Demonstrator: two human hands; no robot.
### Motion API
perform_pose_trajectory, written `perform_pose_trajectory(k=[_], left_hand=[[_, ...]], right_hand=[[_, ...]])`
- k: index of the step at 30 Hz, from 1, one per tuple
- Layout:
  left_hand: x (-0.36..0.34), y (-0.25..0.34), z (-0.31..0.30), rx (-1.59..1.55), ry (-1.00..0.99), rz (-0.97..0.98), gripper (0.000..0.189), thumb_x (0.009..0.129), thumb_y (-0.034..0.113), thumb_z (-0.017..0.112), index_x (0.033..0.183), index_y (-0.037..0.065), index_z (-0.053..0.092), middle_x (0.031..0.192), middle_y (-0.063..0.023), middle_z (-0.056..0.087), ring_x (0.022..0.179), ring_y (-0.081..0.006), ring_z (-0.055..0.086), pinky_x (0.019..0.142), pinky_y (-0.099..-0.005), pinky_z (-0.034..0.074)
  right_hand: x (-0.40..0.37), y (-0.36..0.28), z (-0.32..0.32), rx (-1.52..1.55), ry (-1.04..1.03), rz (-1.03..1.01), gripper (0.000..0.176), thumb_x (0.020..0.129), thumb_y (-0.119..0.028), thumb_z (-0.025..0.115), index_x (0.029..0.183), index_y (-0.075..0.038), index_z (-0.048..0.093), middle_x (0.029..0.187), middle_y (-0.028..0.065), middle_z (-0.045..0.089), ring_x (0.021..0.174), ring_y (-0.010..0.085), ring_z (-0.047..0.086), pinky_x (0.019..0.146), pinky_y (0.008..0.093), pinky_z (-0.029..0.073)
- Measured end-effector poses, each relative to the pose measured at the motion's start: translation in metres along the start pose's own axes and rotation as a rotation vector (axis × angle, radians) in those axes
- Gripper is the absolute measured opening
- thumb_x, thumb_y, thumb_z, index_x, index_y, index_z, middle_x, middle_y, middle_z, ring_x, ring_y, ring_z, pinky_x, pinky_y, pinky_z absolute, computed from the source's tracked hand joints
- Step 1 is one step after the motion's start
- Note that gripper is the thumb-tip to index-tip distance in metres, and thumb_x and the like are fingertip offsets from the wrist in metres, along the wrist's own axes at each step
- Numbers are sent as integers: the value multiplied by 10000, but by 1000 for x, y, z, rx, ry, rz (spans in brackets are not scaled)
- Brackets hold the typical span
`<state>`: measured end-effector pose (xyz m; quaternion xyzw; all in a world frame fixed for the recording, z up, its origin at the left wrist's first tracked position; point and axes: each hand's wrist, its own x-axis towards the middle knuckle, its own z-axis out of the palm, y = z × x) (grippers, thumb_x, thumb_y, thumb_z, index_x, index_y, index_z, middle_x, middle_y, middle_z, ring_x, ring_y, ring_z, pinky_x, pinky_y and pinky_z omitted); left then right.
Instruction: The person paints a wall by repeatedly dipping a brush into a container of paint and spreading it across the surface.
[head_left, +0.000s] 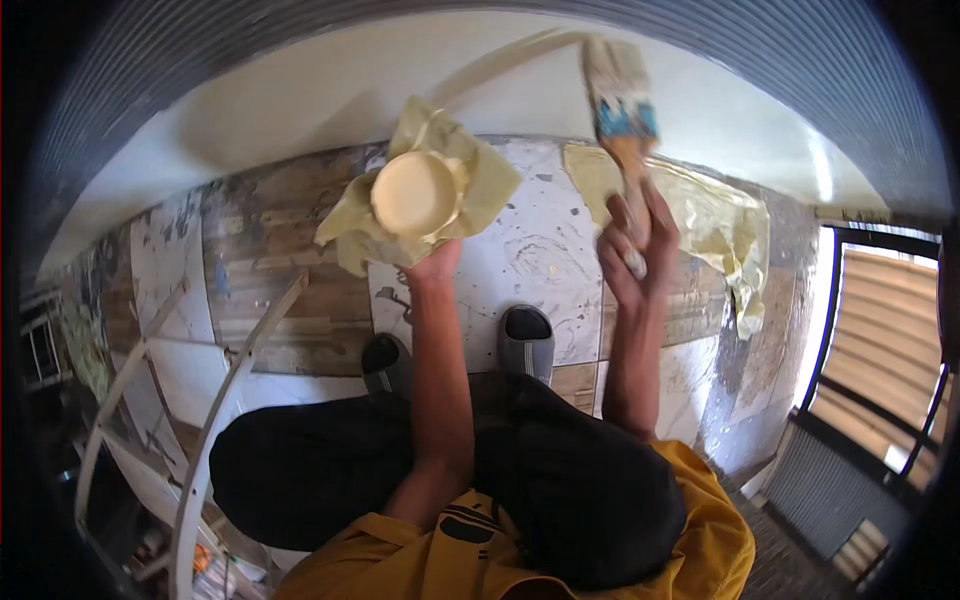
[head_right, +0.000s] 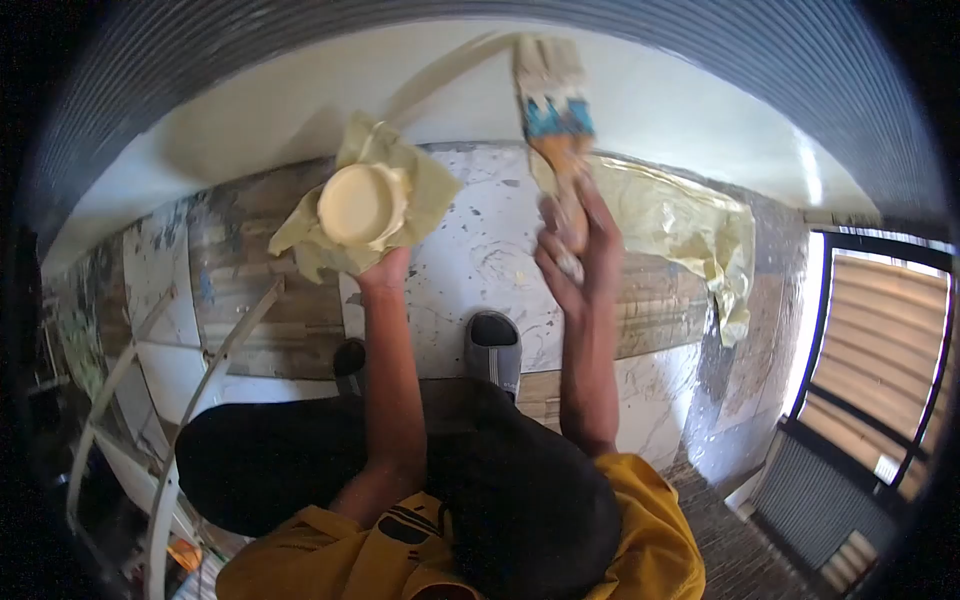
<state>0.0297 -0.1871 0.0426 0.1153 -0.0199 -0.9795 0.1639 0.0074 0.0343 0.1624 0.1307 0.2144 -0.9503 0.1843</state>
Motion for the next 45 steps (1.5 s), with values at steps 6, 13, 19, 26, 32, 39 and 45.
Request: perform_pose_trajectory(k=[6, 13, 19, 26, 32, 39, 45], left_hand=[[-9, -3, -7, -58, -184, -88, 714, 839, 659, 458, 1343, 154, 454, 1390, -56, 440, 1305, -270, 377, 1103, -483, 261], [-18, -16, 5, -209, -139, -186, 683, 851, 645, 445, 1317, 148, 489, 1341, -80, 495, 1242, -301, 450, 1039, -532, 343], [-23, -20, 18, -192, -109, -183, 660, 869, 622, 430, 1318, 142, 486, 1344, -84, 491, 1247, -296, 445, 1039, -515, 350], [-28, -18, 17, -187, -99, -258, 647, 857, 630, 440, 1297, 160, 504, 1319, -63, 506, 1231, -279, 453, 1043, -500, 349], [-29, -23, 14, -110, -20, -253, 694, 829, 662, 460, 1313, 167, 492, 1343, -59, 488, 1253, -268, 434, 1053, -497, 330], [-28, -31, 3, -176, -79, -293, 759, 804, 695, 467, 1347, 166, 458, 1389, -69, 445, 1297, -286, 391, 1078, -509, 295], [-24, -35, 0, -106, -40, -289, 728, 818, 674, 476, 1344, 171, 458, 1376, -56, 460, 1286, -276, 408, 1058, -512, 327]], right_hand=[[-62, -15, 55, -1580, -79, -174, 314, 845, -54, 593, 1151, -4, 544, 610, 42, 552, 468, 81, 453, 450, 233, 337], [-52, -8, 114, -2143, -512, -261, 322, 809, -50, 639, 1124, 11, 606, 603, 114, 596, 441, 168, 522, 461, 295, 392], [-47, 7, 143, -2384, -492, -45, 343, 825, -91, 652, 1159, -39, 590, 757, 181, 679, 613, 257, 675, 582, 343, 509], [-58, -21, 97, -1871, -196, 203, 364, 868, -99, 549, 1221, -23, 510, 512, -33, 395, 427, 54, 297, 424, 236, 239], [-61, -21, 20, -921, -4, 370, 430, 897, -235, 543, 1253, -33, 413, 598, 33, 472, 416, 63, 363, 378, 203, 249], [-47, 6, -65, -361, -206, 377, 517, 883, -221, 575, 1332, -28, 407, 855, 181, 584, 566, 196, 540, 425, 267, 416], [-36, 19, -60, -431, -279, 247, 442, 880, -257, 607, 1226, -4, 496, 893, 206, 579, 557, 194, 541, 397, 259, 393]])
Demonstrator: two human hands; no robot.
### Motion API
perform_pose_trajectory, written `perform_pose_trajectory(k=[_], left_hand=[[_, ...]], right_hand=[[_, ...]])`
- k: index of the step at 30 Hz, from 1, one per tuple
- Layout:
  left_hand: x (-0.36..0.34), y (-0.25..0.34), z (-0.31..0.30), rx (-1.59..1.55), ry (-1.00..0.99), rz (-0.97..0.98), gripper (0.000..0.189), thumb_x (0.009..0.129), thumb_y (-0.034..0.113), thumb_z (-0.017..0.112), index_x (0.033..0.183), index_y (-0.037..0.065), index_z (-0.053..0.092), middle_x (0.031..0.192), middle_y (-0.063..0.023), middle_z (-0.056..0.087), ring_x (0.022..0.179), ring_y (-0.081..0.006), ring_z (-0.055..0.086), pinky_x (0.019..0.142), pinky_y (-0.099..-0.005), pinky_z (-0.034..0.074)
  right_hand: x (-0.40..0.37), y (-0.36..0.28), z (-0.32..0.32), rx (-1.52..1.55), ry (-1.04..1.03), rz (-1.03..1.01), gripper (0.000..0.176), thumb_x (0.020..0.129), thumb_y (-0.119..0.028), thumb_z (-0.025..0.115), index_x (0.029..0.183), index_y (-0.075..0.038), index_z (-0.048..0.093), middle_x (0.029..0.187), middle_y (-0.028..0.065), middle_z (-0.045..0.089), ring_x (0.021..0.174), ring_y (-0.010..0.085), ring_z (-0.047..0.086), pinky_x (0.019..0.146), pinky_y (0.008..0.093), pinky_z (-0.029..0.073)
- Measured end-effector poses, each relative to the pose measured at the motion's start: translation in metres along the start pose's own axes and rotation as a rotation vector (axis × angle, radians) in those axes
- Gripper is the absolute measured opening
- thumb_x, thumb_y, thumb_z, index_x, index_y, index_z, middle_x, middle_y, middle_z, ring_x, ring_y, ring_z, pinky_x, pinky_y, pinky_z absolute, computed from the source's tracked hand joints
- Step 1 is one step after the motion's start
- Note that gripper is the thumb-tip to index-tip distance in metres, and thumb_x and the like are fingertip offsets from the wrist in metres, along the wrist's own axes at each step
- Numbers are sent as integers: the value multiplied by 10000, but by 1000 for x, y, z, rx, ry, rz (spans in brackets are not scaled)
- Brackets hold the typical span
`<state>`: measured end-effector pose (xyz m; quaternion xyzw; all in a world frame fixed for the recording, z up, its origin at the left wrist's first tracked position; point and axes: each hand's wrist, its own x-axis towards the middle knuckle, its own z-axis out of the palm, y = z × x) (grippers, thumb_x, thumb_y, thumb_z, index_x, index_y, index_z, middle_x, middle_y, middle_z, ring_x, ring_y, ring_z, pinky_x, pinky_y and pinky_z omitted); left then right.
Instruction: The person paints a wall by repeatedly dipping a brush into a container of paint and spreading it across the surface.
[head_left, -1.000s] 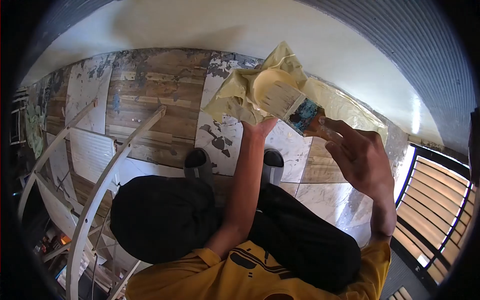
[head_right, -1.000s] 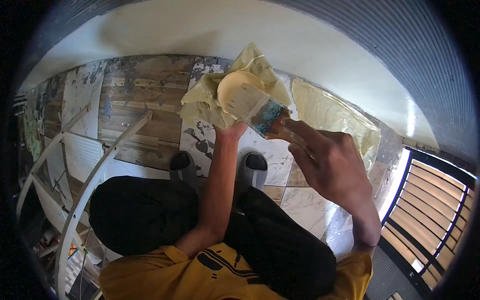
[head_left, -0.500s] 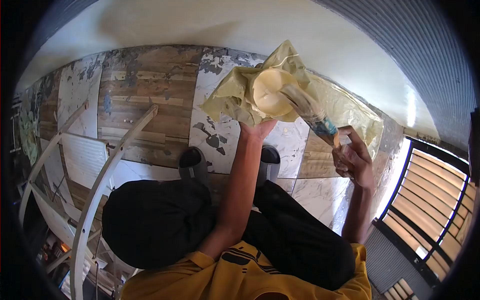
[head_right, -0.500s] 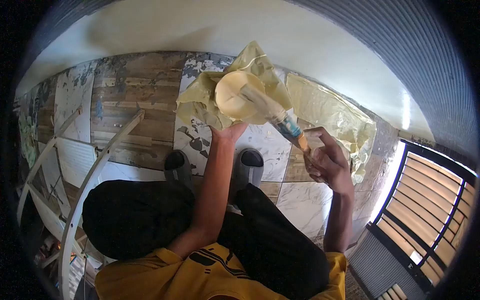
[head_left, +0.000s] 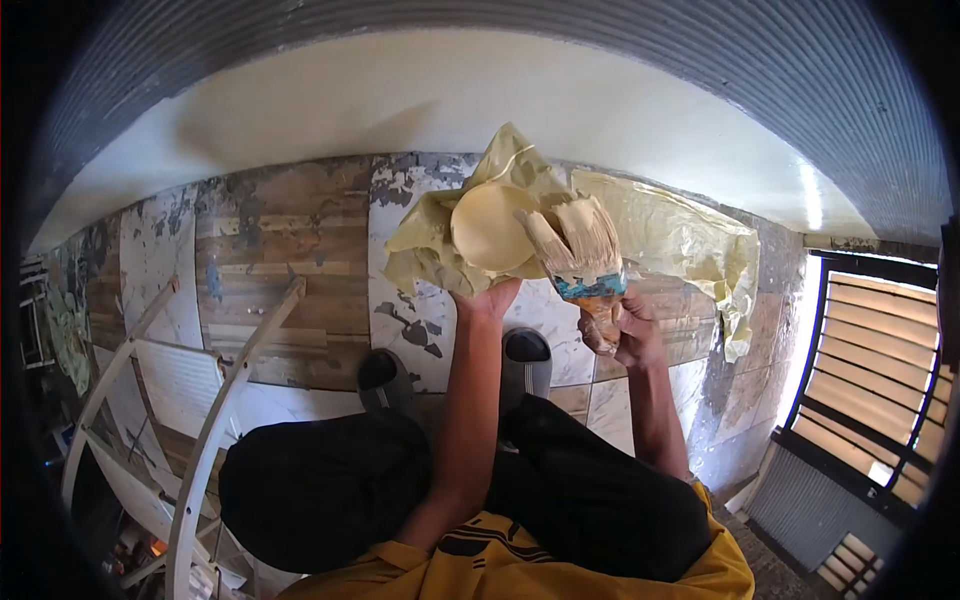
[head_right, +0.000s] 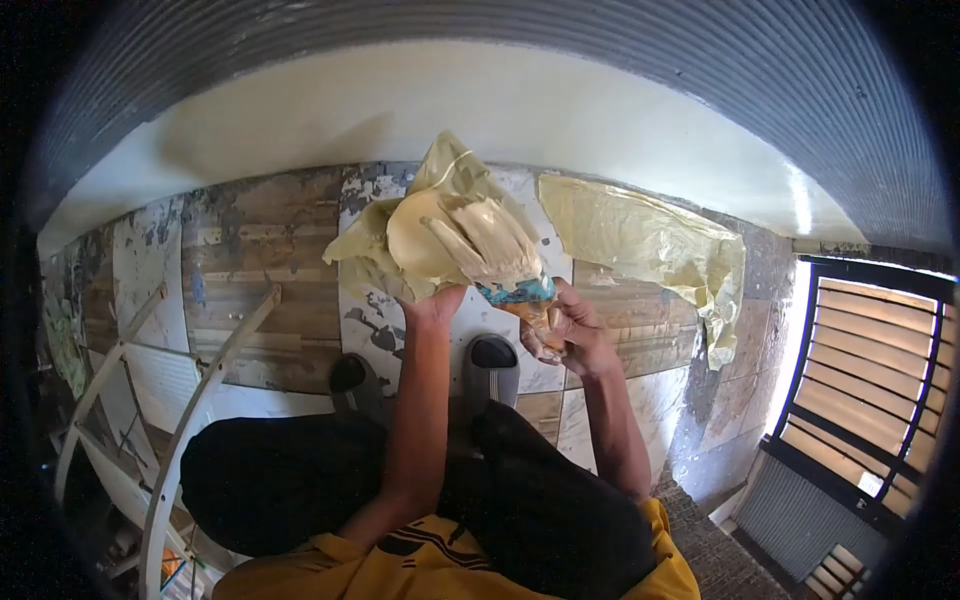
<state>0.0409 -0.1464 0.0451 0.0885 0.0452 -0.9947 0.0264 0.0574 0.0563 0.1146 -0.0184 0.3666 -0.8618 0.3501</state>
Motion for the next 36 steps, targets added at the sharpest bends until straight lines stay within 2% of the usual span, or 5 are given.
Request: perform_pose_trajectory(k=[8, 11, 18, 28, 36], left_hand=[[6, 7, -11, 50, 80, 168, 703, 808, 653, 525, 1299, 150, 492, 1343, -63, 488, 1256, -264, 439, 1067, -474, 333], [7, 21, -27, -23, 122, 172, 725, 796, 646, 550, 1313, 143, 477, 1360, -62, 471, 1275, -262, 417, 1077, -468, 318], [2, 46, -20, 52, 208, 319, 674, 824, 552, 584, 1328, 122, 459, 1381, -80, 452, 1295, -290, 393, 1102, -478, 275], [0, 62, -26, -67, 212, 320, 684, 824, 538, 584, 1325, 88, 462, 1385, -91, 453, 1304, -296, 383, 1110, -467, 263], [1, 60, -21, -105, 241, 304, 678, 819, 527, 596, 1318, 85, 469, 1375, -97, 460, 1298, -297, 389, 1108, -465, 267]], right_hand=[[31, 3, -7, -471, 145, -455, 332, 916, -109, 534, 1222, -15, 445, 879, 94, 581, 640, 105, 508, 556, 222, 399], [72, 24, -14, -885, 562, -846, 386, 917, -49, 541, 1269, 4, 392, 1018, 140, 589, 843, 118, 545, 707, 225, 435], [138, 31, -51, -1230, 686, -1061, 378, 904, -8, 547, 1258, 25, 419, 940, 134, 616, 734, 97, 558, 606, 205, 439], [180, 64, -78, -1203, 900, -826, 249, 901, -79, 586, 1116, 29, 519, 587, 17, 452, 485, 64, 334, 421, 252, 254], [167, 78, -81, -1250, 889, -464, 269, 891, -57, 552, 1151, -6, 506, 683, 204, 594, 541, 273, 579, 534, 371, 429]])
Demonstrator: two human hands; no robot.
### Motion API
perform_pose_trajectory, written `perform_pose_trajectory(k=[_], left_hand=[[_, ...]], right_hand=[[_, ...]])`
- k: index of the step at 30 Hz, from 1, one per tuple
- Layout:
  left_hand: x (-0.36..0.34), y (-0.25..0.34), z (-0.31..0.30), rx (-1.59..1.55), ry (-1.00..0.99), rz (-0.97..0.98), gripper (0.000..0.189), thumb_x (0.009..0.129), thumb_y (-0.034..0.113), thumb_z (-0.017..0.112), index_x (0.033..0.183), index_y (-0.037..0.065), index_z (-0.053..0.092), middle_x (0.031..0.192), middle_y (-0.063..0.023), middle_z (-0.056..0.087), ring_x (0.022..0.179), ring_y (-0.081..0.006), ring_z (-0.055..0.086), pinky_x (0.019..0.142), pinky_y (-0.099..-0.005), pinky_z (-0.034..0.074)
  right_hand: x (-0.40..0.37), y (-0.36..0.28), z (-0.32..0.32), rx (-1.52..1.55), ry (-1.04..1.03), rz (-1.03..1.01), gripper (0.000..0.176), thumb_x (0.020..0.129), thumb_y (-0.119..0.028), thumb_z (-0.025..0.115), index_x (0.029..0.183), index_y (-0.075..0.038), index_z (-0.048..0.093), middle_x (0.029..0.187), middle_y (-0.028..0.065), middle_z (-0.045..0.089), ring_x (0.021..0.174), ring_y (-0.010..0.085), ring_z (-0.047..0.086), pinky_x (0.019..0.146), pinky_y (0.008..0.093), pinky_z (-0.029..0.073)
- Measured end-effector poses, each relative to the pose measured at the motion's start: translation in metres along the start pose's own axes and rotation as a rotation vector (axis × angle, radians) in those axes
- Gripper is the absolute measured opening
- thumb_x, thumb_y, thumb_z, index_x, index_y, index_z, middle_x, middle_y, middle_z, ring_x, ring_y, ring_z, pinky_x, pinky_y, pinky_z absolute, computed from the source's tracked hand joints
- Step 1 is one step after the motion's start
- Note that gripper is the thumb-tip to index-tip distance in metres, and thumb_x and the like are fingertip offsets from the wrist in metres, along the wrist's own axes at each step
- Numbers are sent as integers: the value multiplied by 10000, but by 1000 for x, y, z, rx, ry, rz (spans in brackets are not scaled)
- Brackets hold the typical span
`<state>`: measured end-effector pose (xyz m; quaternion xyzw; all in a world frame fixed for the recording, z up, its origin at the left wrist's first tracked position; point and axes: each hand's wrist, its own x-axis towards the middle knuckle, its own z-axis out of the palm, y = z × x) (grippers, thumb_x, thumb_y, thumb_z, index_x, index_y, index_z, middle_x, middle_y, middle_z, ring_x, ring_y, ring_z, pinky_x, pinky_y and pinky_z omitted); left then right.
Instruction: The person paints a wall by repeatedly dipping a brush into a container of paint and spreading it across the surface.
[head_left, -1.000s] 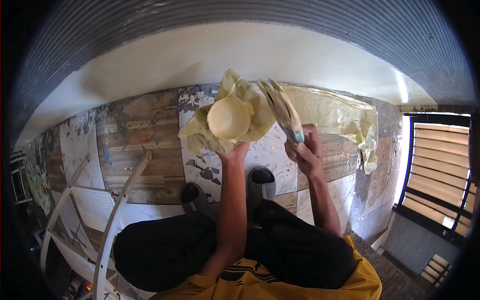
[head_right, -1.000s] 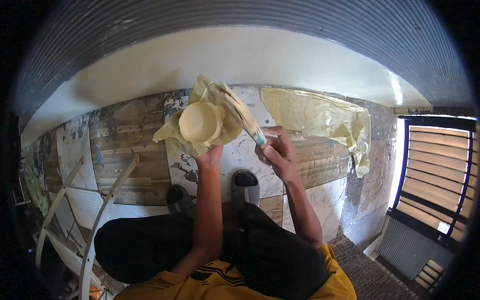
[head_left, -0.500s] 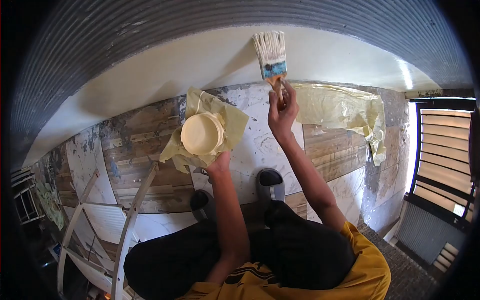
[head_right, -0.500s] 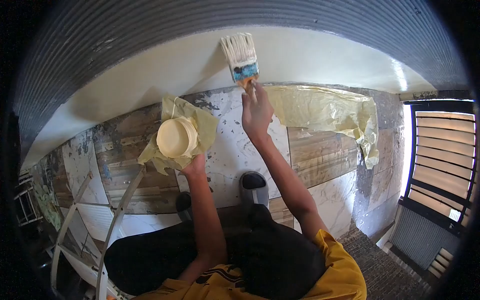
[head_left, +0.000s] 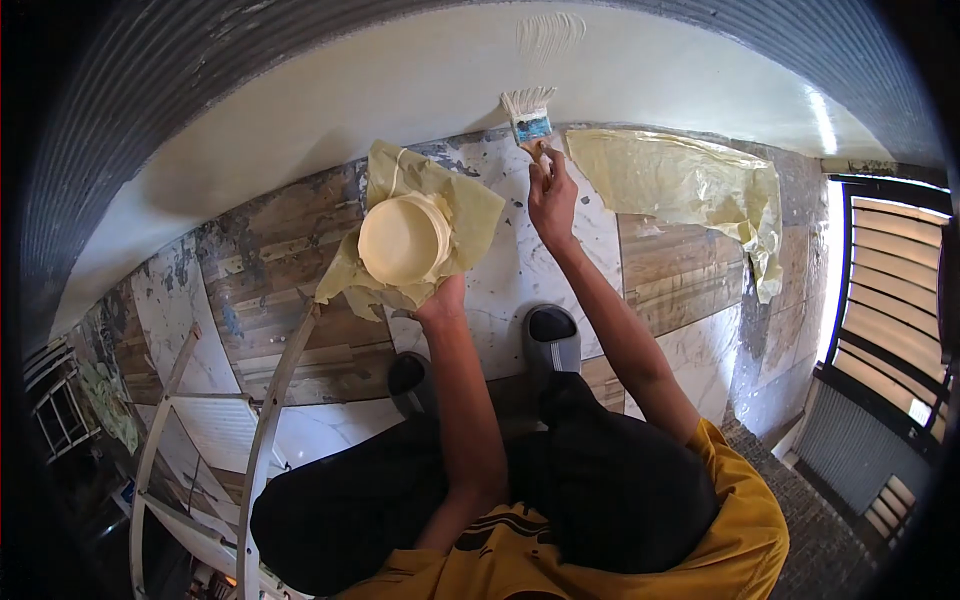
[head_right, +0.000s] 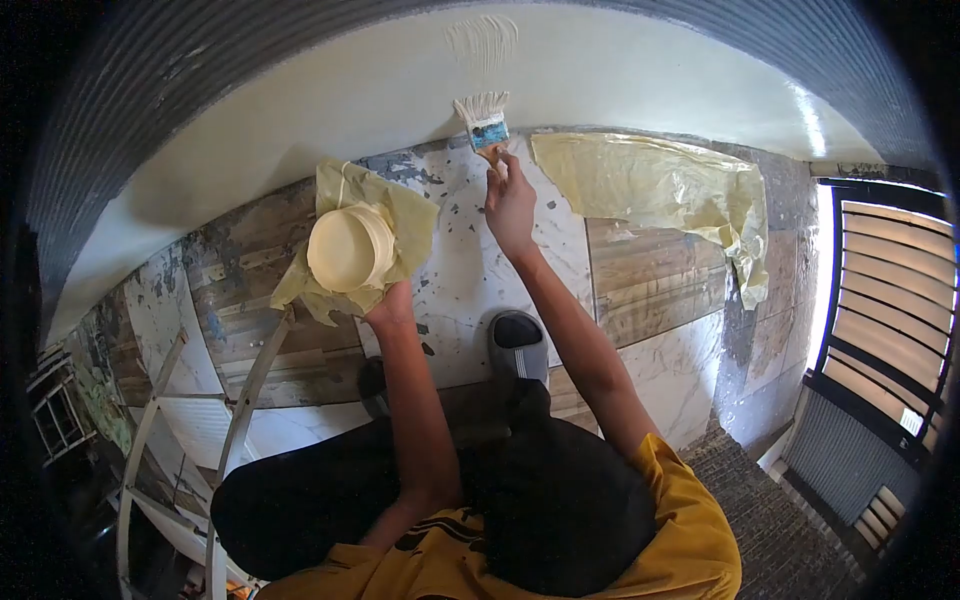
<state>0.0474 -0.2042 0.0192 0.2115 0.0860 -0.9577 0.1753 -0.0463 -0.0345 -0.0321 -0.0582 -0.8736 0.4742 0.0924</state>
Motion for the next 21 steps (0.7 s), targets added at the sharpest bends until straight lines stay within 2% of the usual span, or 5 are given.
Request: perform_pose_trajectory(k=[4, 6, 10, 13, 21], left_hand=[[-2, 3, 1, -18, -72, -45, 685, 817, 526, 600, 1314, 73, 469, 1375, -103, 459, 1290, -297, 399, 1105, -462, 275], [-5, 6, 0, -44, -102, -68, 686, 817, 525, 602, 1312, 70, 469, 1373, -104, 460, 1287, -296, 402, 1104, -460, 279], [-5, 11, -2, -28, -133, -24, 686, 815, 445, 633, 1336, 45, 437, 1397, -121, 435, 1312, -299, 376, 1112, -462, 264], [-4, 13, -3, -4, -62, 18, 677, 817, 480, 622, 1321, 59, 455, 1381, -108, 452, 1298, -291, 391, 1107, -454, 277], [-7, 14, -2, -7, -77, 11, 665, 823, 524, 601, 1307, 85, 477, 1364, -90, 470, 1281, -285, 410, 1101, -445, 291]], right_hand=[[-8, 1, -2, -30, -117, 101, 270, 903, -79, 526, 1163, -18, 493, 632, 181, 565, 538, 234, 564, 527, 356, 418], [-19, 11, 6, 134, -57, 170, 216, 933, -128, 503, 1137, -55, 502, 543, 47, 445, 447, 129, 366, 437, 291, 292], [-51, 20, 5, 506, -151, 300, 158, 963, -157, 448, 1115, -118, 463, 578, 17, 446, 438, 106, 355, 392, 241, 262], [-57, -7, -10, 1033, -302, 847, 101, 987, -239, 375, 1043, -171, 423, 631, -3, 425, 445, 56, 360, 320, 188, 214], [-7, 6, -6, 1491, -398, 881, 185, 991, -272, 359, 1014, -101, 426, 686, 0, 412, 506, 75, 363, 316, 181, 245]])
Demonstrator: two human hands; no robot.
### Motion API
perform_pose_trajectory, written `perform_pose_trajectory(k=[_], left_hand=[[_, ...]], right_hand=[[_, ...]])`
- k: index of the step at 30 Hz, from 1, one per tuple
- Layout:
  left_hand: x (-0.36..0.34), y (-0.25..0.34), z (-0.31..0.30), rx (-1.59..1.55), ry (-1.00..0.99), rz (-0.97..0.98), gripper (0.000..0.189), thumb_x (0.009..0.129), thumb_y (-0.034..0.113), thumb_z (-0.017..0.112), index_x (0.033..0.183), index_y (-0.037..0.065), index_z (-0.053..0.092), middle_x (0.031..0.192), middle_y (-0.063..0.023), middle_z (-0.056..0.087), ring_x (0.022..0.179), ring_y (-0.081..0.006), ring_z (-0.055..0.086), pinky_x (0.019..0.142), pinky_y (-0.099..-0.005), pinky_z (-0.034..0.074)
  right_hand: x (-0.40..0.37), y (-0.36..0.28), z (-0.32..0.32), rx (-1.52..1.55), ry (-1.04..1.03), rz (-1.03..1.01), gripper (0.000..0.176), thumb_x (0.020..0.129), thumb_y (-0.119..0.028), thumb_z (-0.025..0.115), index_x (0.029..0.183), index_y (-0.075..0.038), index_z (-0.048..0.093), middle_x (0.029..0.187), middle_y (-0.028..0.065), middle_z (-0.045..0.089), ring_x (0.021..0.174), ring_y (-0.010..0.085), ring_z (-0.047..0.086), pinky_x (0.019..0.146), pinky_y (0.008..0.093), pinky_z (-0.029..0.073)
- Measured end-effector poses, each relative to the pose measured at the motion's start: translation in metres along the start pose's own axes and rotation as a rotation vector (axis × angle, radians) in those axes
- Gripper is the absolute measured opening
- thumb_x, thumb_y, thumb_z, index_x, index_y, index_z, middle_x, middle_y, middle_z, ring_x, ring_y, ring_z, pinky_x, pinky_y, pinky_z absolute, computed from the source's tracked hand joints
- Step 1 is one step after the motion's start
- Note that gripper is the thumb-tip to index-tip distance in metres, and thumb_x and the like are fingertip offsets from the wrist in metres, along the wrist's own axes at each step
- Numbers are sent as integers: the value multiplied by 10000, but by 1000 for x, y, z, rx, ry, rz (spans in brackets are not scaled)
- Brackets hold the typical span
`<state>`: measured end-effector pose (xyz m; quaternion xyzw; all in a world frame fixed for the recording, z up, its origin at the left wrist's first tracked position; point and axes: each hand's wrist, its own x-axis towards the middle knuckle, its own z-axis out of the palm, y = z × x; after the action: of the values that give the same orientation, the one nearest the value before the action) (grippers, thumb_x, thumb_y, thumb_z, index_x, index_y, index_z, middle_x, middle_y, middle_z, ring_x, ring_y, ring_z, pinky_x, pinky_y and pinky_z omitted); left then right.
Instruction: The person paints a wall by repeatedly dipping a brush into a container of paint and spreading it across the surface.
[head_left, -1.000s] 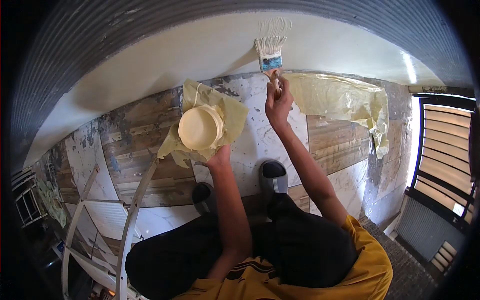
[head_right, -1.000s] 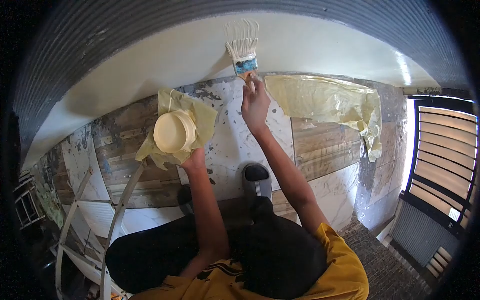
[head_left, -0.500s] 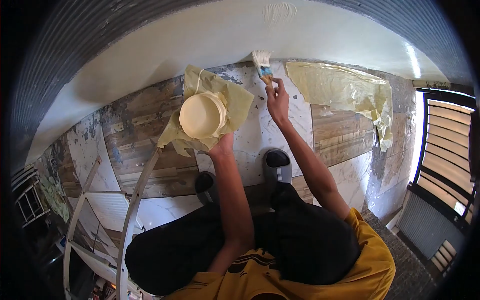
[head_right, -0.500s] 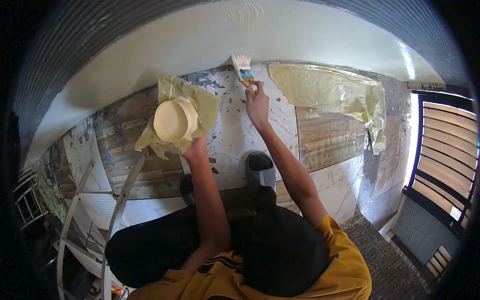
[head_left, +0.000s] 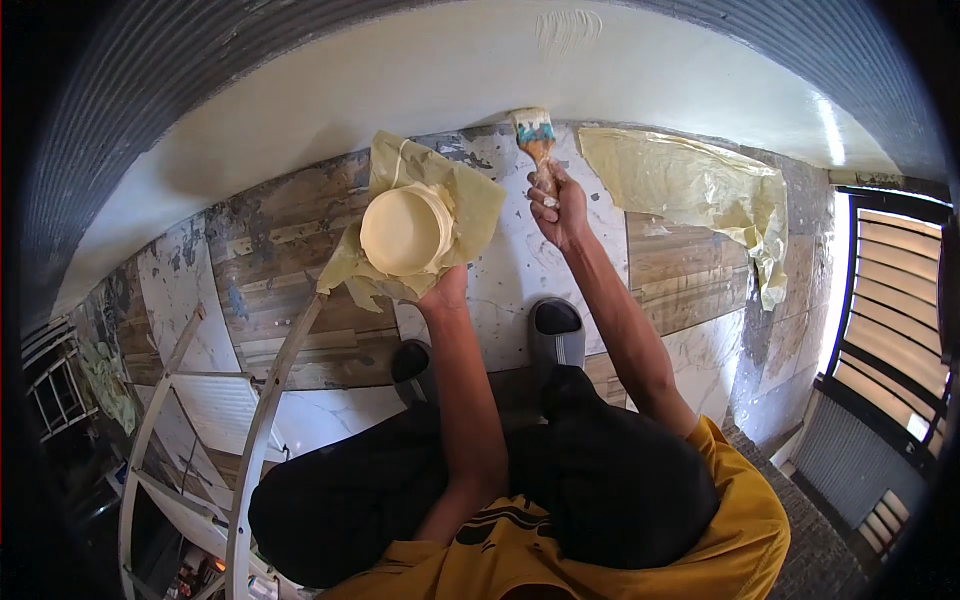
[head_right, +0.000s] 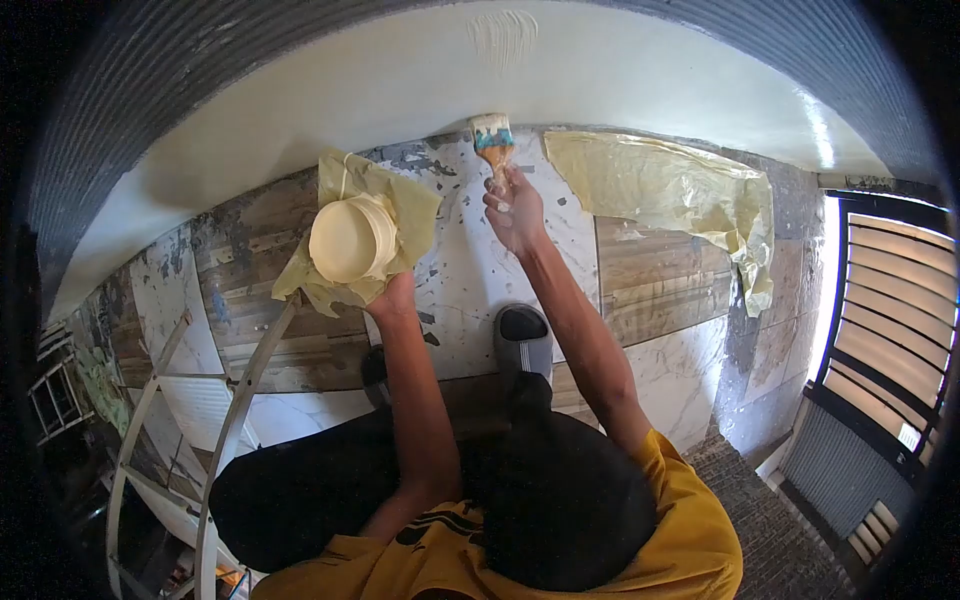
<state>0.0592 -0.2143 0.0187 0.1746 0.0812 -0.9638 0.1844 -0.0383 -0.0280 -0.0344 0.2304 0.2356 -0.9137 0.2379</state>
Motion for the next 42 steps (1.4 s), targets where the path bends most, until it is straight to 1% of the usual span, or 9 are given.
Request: perform_pose_trajectory(k=[3, 8, 13, 16, 20, 23, 27, 33, 42], left_hand=[[-3, -1, 2, -3, -55, -1, 673, 828, 439, 622, 1339, 46, 432, 1403, -117, 429, 1312, -293, 375, 1114, -453, 262], [-4, -2, 11, -7, 27, 21, 673, 822, 525, 603, 1313, 85, 469, 1377, -89, 455, 1293, -291, 392, 1104, -458, 281], [-5, -4, 16, 33, -7, 42, 677, 821, 520, 608, 1318, 83, 461, 1376, -92, 454, 1294, -291, 389, 1107, -457, 277], [-6, -6, 21, 35, -23, 48, 680, 822, 522, 606, 1321, 86, 457, 1379, -93, 449, 1296, -292, 387, 1106, -458, 277], [-9, -3, 20, 55, 5, 53, 682, 824, 517, 605, 1326, 82, 451, 1388, -93, 439, 1299, -292, 383, 1105, -460, 278], [-11, -3, 18, 89, -17, 47, 681, 822, 505, 612, 1325, 75, 452, 1384, -96, 443, 1297, -294, 385, 1104, -459, 279], [-15, -3, 24, -40, -26, -36, 684, 816, 497, 621, 1323, 69, 453, 1380, -100, 448, 1297, -295, 385, 1104, -460, 276], [-13, -2, 24, 77, 30, 35, 680, 811, 481, 631, 1319, 63, 457, 1375, -109, 456, 1293, -292, 393, 1108, -459, 271], [-11, 3, 18, -50, -9, 4, 676, 816, 483, 628, 1322, 68, 456, 1378, -104, 452, 1293, -291, 394, 1111, -457, 269]], right_hand=[[-2, -21, 24, 229, -229, 67, 178, 995, -266, 360, 1018, -103, 426, 683, 8, 408, 501, 74, 357, 311, 185, 255], [-58, -37, 77, 315, -311, -8, 192, 997, -222, 365, 969, -37, 409, 664, 25, 364, 400, 59, 303, 262, 166, 248], [-112, -33, 108, 23, -59, -147, 147, 985, -218, 392, 1016, -79, 429, 671, 28, 420, 409, 56, 328, 284, 176, 255], [-133, -20, 111, -667, 167, -614, 268, 934, -133, 505, 1183, -55, 443, 663, 1, 491, 465, 33, 363, 393, 182, 270], [-105, -23, 111, -989, 289, -1078, 287, 907, -93, 552, 1179, -29, 486, 643, 58, 571, 509, 79, 456, 477, 223, 335], [-73, -31, 107, -1315, 305, -1093, 237, 896, -86, 561, 1120, -24, 514, 585, 109, 545, 476, 148, 470, 464, 296, 358], [-27, -12, 69, -1505, 281, -1066, 198, 871, -76, 559, 1065, -46, 532, 598, 222, 559, 564, 409, 572, 513, 456, 425], [4, 8, -2, -1684, 341, -750, 283, 845, -131, 581, 1118, -71, 535, 623, 225, 594, 608, 415, 598, 560, 495, 455], [-62, -11, 7, -1624, 450, -479, 319, 809, -182, 614, 1097, -50, 576, 541, 136, 536, 475, 235, 504, 506, 369, 386]])
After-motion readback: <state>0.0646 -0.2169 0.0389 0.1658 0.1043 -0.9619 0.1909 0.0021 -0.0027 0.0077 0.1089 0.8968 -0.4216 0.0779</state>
